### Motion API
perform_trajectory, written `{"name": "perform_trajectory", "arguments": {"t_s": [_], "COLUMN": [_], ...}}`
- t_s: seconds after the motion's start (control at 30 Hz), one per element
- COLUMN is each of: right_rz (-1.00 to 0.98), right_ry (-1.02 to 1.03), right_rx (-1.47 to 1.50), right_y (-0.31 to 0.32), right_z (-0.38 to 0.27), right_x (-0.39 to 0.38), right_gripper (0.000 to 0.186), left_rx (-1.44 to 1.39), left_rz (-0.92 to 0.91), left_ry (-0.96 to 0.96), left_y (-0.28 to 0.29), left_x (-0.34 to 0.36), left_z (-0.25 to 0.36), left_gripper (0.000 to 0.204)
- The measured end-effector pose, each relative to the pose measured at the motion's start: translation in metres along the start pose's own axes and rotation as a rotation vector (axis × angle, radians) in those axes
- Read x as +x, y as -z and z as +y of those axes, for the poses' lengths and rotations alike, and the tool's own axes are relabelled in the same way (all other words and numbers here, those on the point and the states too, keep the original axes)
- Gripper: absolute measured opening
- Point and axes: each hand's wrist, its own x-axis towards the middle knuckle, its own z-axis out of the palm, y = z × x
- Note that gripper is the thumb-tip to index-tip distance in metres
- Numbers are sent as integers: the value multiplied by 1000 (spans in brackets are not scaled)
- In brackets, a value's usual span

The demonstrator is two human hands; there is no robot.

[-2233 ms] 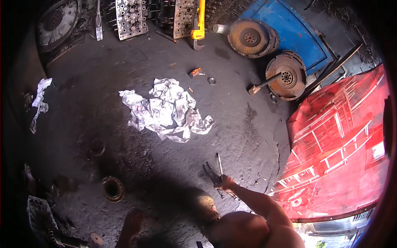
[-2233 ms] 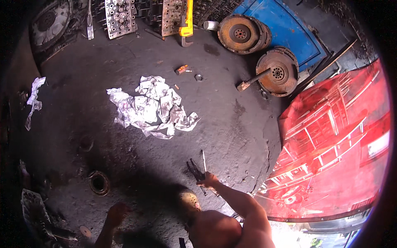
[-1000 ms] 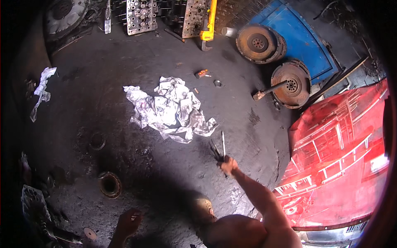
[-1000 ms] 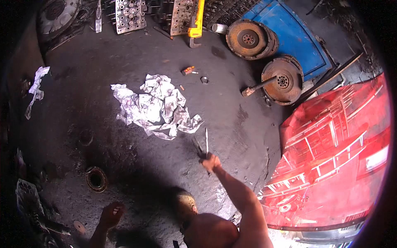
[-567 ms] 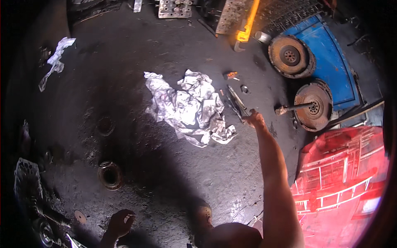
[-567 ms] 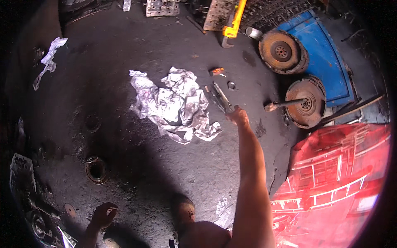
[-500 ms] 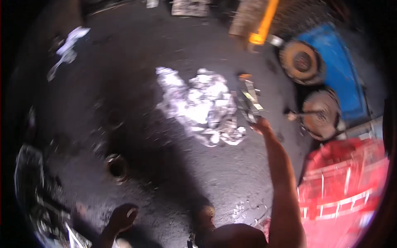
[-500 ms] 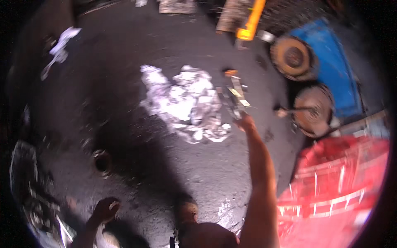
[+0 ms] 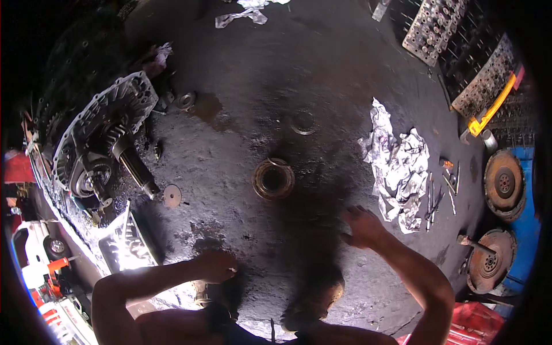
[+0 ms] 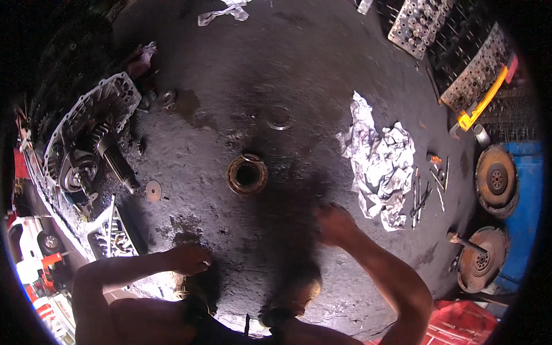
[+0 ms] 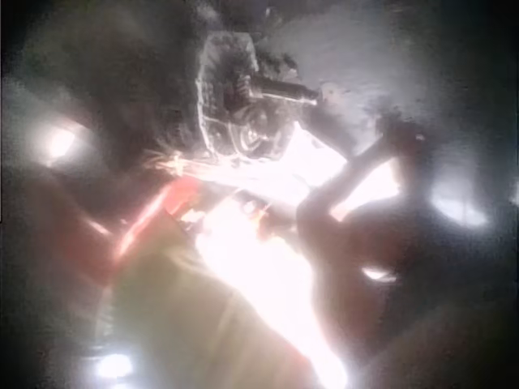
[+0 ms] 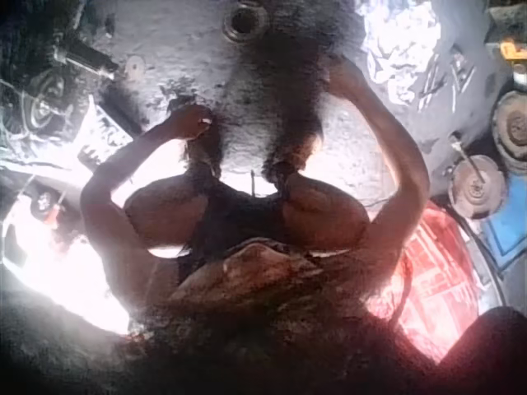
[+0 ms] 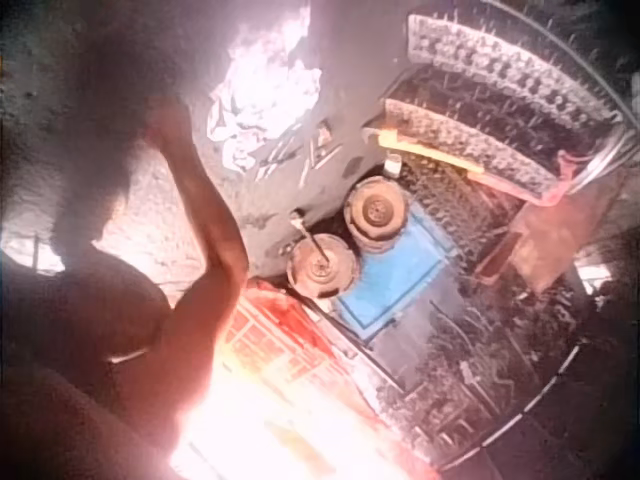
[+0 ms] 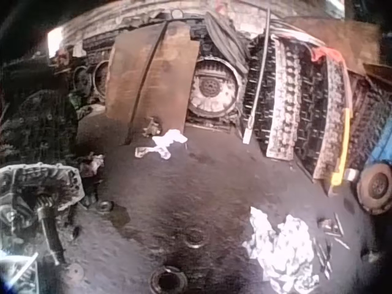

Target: The person handles a metal gear assembly, wipes it with a cloth, and installs it onto a shaft within a large gearbox housing while selecting a wrench from a metal tray.

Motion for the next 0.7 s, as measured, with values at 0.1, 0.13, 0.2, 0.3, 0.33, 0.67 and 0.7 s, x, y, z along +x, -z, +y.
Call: {"name": "perform_trajectory", "arguments": {"t_s": [0.1, 0.13, 0.2, 0.3, 0.33, 0.67, 0.7], "right_rz": [169, 234, 285, 520, 527, 579, 563], "right_ry": [36, 34, 43, 66, 25, 79, 78], "right_rx": [61, 88, 99, 1, -18, -42, -78], "right_y": [13, 12, 2, -8, -8, -17, -16], "right_z": [-40, -44, -45, -52, -57, -62, -64], "right_x": [57, 80, 125, 166, 171, 170, 171], "right_gripper": [55, 50, 46, 39, 37, 28, 29], "left_rx": [3, -11, -28, -46, -8, 290, 306], "left_rz": [56, 72, 83, 92, 106, 367, 395], "left_ry": [-44, -21, -32, -51, -44, -276, -312], "left_y": [-11, -10, -7, -10, -14, -23, -22], "left_x": [-7, -9, -10, -12, -11, 26, 28], "left_z": [-7, -6, -7, -21, -26, -31, -33], "left_gripper": [30, 31, 31, 30, 29, 26, 27]}}
